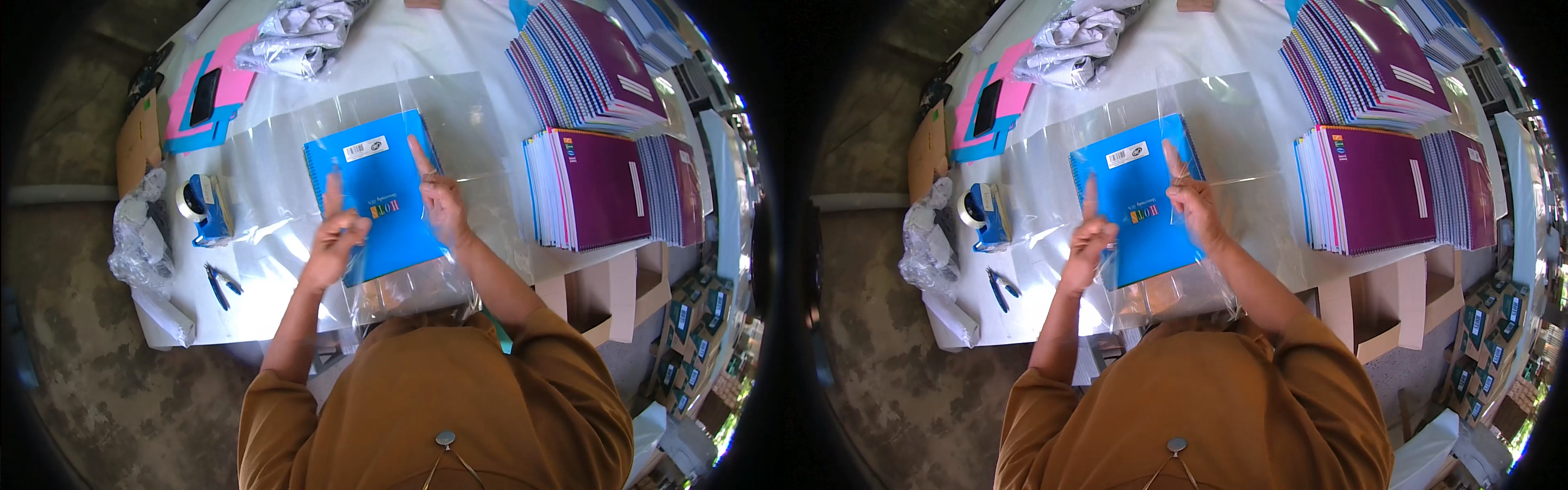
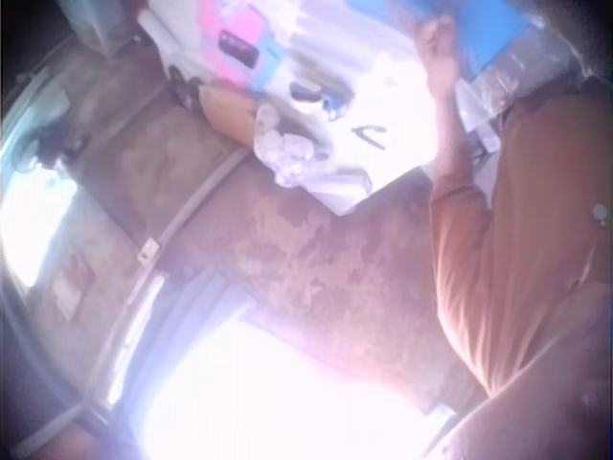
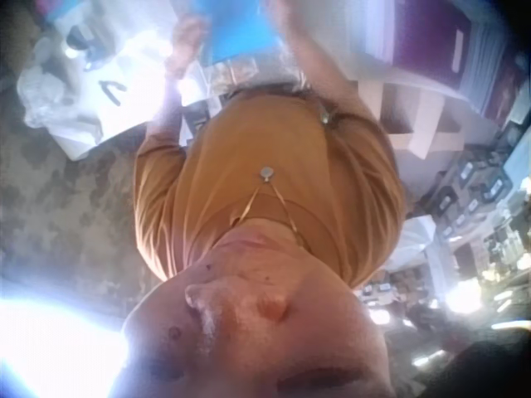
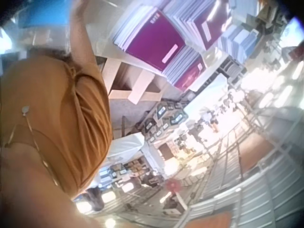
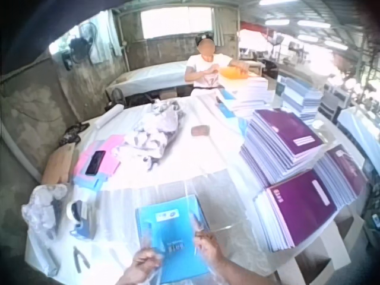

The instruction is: The person places stacks of notebooks into individual plastic sleeves one at a time and then moves them aside.

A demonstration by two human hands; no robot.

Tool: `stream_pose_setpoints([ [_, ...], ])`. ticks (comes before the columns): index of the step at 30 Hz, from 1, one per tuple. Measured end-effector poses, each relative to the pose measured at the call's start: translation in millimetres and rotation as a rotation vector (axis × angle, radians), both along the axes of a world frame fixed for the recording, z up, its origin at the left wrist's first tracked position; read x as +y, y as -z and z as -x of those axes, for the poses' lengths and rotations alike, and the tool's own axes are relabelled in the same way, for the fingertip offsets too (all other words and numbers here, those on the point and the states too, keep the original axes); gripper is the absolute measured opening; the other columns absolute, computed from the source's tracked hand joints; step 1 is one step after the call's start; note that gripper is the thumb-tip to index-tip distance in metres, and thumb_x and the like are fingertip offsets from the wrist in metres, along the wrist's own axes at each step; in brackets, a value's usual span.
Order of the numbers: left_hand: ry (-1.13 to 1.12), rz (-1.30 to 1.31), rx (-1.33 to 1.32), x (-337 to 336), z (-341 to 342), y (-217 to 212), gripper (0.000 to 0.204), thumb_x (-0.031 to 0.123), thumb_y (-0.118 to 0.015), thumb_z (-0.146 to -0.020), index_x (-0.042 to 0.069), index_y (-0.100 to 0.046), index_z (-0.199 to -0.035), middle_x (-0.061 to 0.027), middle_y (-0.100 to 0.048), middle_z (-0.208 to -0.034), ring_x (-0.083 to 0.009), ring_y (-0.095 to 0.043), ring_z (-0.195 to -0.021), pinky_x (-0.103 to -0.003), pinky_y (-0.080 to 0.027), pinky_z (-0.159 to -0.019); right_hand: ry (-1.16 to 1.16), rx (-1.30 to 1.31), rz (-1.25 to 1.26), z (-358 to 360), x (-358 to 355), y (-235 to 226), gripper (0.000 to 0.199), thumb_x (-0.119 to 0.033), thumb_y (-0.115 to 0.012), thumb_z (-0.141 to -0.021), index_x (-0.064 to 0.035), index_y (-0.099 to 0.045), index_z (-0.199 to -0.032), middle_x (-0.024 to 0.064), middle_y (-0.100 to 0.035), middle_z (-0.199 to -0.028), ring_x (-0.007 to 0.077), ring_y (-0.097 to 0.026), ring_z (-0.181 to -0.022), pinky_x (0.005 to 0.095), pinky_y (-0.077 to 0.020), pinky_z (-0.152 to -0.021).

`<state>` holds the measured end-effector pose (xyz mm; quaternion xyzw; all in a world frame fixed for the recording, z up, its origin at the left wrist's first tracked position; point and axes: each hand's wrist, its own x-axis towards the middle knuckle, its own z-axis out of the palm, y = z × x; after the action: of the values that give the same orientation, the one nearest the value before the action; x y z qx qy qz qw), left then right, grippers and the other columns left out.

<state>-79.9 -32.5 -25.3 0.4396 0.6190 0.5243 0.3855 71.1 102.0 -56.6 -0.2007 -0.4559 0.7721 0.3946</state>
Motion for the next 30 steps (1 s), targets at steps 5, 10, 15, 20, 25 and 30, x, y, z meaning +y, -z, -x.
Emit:
stream_pose_setpoints([
  [5,0.112,0.159,0.782,16,-40,34,0.021,0.022,-0.055,-0.085,0.003,-0.061,-0.08,-0.0216,-0.007,-0.149,-0.0362,0.0,-0.139,-0.048,0.0,-0.109,-0.144,-0.207,0.194,-7,-20,12,0.029,-0.015,-0.052,-0.081,-0.0041,-0.047,-0.054,0.0163,-0.033,-0.142,0.0107,-0.047,-0.078,0.0263,-0.0323,-0.08],
  [10,0.194,0.187,0.731,20,-33,35,0.06,0.026,-0.046,-0.081,0.004,-0.031,-0.135,-0.0226,-0.005,-0.148,-0.0352,0.001,-0.138,-0.045,0.002,-0.111,-0.181,-0.293,-0.21,3,-19,5,0.026,-0.022,-0.053,-0.084,-0.003,-0.058,-0.067,0.0187,-0.013,-0.148,0.0247,-0.011,-0.131,0.0417,-0.0053,-0.106],
  [15,0.179,-0.085,-0.511,17,-12,27,0.078,0.024,-0.04,-0.077,0.008,-0.004,-0.145,-0.0162,-0.008,-0.15,-0.0256,-0.002,-0.14,-0.038,0.004,-0.112,-0.172,-0.64,-0.898,25,-18,3,0.029,-0.026,-0.053,-0.085,-0.0006,-0.065,-0.08,0.0253,-0.01,-0.147,0.0402,-0.004,-0.137,0.0502,-0.002,-0.109],
  [20,0.104,-0.252,-0.992,14,18,39,0.077,0.02,-0.04,-0.078,0.009,-0.006,-0.145,-0.0163,-0.014,-0.149,-0.0258,-0.011,-0.139,-0.036,-0.005,-0.112,-0.66,-0.802,-1.054,37,12,2,0.029,-0.025,-0.053,-0.085,-0.0026,-0.063,-0.07,0.0291,-0.008,-0.145,0.0372,0.004,-0.138,0.0484,0.0041,-0.109],
  [25,0.083,0.33,1.255,-7,13,18,0.061,0.029,-0.054,-0.082,0.007,-0.036,-0.137,-0.0141,-0.025,-0.146,-0.0333,-0.014,-0.137,-0.054,-0.013,-0.108,-0.887,-0.674,-0.685,35,35,5,0.034,-0.034,-0.052,-0.084,-0.0072,-0.063,-0.066,0.0273,-0.004,-0.147,0.0373,0.011,-0.137,0.0494,0.0092,-0.107],
  [30,0.531,0.076,0.934,-73,-103,43,0.052,0.042,-0.057,-0.08,0.016,-0.05,-0.124,-0.0137,-0.049,-0.125,-0.0364,-0.026,-0.131,-0.06,-0.017,-0.102,-0.928,-0.731,-0.675,38,21,-4,0.03,-0.034,-0.056,-0.081,-0.0099,-0.067,-0.067,0.0235,-0.004,-0.149,0.0344,0.012,-0.138,0.0467,0.0083,-0.108],
])
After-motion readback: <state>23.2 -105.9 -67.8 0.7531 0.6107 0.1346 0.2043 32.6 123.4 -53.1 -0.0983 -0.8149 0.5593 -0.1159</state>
